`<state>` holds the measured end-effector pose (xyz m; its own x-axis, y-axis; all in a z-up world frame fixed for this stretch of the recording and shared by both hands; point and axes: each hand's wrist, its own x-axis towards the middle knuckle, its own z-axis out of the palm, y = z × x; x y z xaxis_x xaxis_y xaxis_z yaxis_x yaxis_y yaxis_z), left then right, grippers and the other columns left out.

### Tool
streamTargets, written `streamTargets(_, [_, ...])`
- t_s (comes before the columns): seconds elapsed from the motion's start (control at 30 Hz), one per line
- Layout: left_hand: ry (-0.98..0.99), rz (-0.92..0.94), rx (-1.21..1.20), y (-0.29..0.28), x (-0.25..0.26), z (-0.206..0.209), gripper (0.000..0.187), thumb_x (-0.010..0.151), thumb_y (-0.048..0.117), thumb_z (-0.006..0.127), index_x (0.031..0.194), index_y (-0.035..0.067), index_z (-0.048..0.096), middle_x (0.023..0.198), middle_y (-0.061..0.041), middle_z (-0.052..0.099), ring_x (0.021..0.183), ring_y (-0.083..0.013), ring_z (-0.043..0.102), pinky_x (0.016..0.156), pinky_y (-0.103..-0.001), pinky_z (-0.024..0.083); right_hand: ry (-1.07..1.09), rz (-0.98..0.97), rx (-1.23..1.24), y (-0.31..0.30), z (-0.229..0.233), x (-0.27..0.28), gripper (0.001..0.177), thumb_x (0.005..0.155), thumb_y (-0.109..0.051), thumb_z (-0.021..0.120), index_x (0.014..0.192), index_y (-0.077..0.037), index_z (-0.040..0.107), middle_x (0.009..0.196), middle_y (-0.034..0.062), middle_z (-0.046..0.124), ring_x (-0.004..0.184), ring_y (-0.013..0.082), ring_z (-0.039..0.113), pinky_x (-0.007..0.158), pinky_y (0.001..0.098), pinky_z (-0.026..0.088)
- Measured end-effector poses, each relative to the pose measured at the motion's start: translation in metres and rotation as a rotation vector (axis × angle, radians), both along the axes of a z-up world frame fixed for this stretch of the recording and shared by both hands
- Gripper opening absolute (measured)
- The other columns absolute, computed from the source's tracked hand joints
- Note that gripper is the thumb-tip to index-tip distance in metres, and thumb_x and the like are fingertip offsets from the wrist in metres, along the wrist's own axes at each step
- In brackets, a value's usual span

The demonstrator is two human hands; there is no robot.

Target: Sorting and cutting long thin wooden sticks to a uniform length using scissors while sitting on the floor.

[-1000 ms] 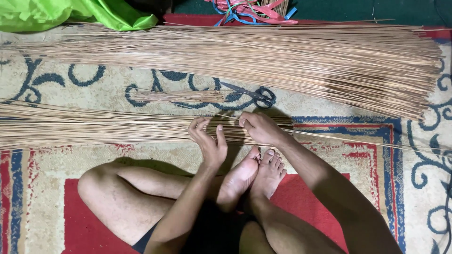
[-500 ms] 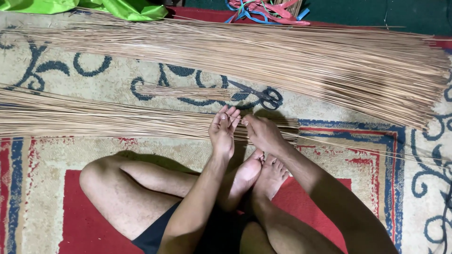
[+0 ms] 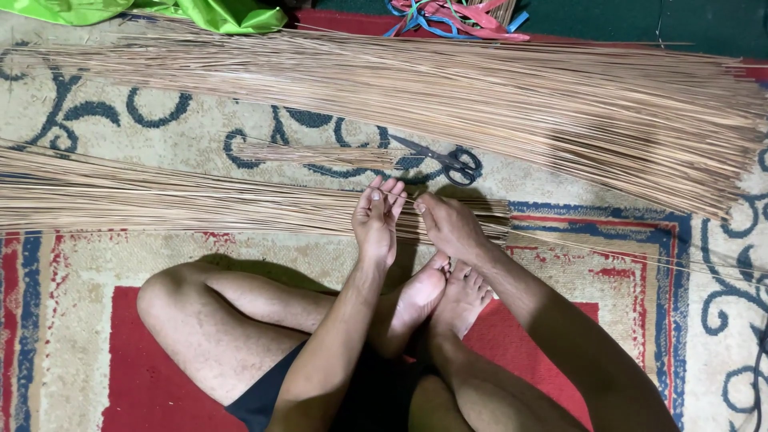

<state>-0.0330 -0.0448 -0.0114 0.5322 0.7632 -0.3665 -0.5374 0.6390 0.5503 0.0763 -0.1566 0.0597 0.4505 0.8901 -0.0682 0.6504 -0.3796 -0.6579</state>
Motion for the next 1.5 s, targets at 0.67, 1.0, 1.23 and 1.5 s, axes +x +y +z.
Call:
streamTargets(0.67, [0.139, 0.055, -0.058, 0.003, 0.016, -0.036, 0.026, 0.111, 0.01, 0.043, 0.124, -0.003, 0.061, 0.093, -0.016, 0.074, 0.092, -0.029, 0.077, 0.092, -0.049, 0.066, -0.375, -0.045, 0.073, 0.0, -0.025, 0.007, 0.014, 0.093, -0.016, 0.061, 0.103, -0.009, 0.066, 0.074, 0.0151, 0.066, 0.068, 0.0351, 0.072, 0.056, 0.0438, 0.057])
streamTargets(1.0, [0.007, -0.158, -0.096, 0.022, 0.007, -0.043, 0.023, 0.11, 0.012, 0.045, 0.119, 0.002, 0.064, 0.081, -0.002, 0.063, 0.078, -0.015, 0.074, 0.085, -0.038, 0.069, -0.519, -0.135, -0.348, 0.005, -0.089, 0.114, 0.034, 0.08, -0.014, 0.08, 0.109, -0.002, 0.068, 0.107, 0.0144, 0.062, 0.112, 0.0352, 0.058, 0.093, 0.0425, 0.055])
streamTargets(1.23, [-0.014, -0.208, -0.092, 0.027, 0.006, -0.047, 0.024, 0.111, 0.012, 0.043, 0.118, 0.001, 0.063, 0.081, -0.003, 0.06, 0.078, -0.0147, 0.072, 0.085, -0.037, 0.068, -0.079, -0.059, -0.623, 0.014, -0.038, 0.136, 0.04, 0.077, -0.028, 0.081, 0.102, 0.002, 0.071, 0.096, 0.0234, 0.069, 0.102, 0.0461, 0.068, 0.085, 0.0556, 0.055])
streamTargets(1.5, [0.093, -0.186, -0.053, 0.019, 0.009, -0.046, 0.026, 0.112, 0.011, 0.041, 0.117, 0.001, 0.064, 0.081, -0.005, 0.063, 0.077, -0.0164, 0.075, 0.085, -0.037, 0.067, 0.315, 0.123, -0.7, 0.074, 0.056, 0.135, 0.043, 0.078, -0.022, 0.088, 0.111, 0.002, 0.073, 0.08, 0.0182, 0.075, 0.077, 0.0297, 0.071, 0.077, 0.0428, 0.054])
